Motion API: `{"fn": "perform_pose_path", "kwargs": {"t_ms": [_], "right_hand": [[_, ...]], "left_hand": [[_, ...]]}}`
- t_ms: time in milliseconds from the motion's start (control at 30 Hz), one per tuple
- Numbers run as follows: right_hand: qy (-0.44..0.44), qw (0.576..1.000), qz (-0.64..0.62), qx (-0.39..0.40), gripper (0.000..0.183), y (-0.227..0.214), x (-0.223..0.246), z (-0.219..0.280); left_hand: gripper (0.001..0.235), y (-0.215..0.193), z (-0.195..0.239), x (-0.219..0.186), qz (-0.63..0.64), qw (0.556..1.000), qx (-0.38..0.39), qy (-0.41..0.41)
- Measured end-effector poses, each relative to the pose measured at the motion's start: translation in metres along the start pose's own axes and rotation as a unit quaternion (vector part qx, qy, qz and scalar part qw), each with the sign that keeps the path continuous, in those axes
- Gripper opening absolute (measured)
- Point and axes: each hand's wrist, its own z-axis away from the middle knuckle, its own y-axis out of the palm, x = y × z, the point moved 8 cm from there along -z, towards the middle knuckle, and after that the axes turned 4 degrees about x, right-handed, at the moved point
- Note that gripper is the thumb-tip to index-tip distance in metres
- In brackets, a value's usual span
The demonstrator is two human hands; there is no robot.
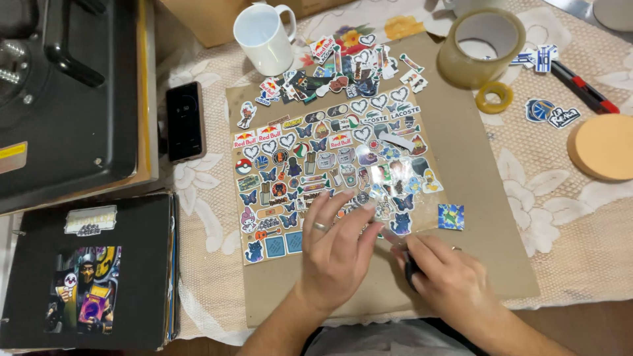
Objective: Organizing and cutting stickers on a workspace
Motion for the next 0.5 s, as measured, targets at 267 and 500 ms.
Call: {"fn": "perform_pose_path", "kwargs": {"t_ms": [267,500], "right_hand": [[-0.01,0.997,-0.004,0.083,0.025,0.001,-0.005,0.004],[0.263,0.942,0.017,0.208,0.069,-0.022,-0.121,-0.002]], "left_hand": [[0.033,0.011,0.014,0.016,0.103,0.992,-0.012,-0.078],[0.048,0.01,0.039,0.045,0.32,0.918,-0.041,-0.229]]}}
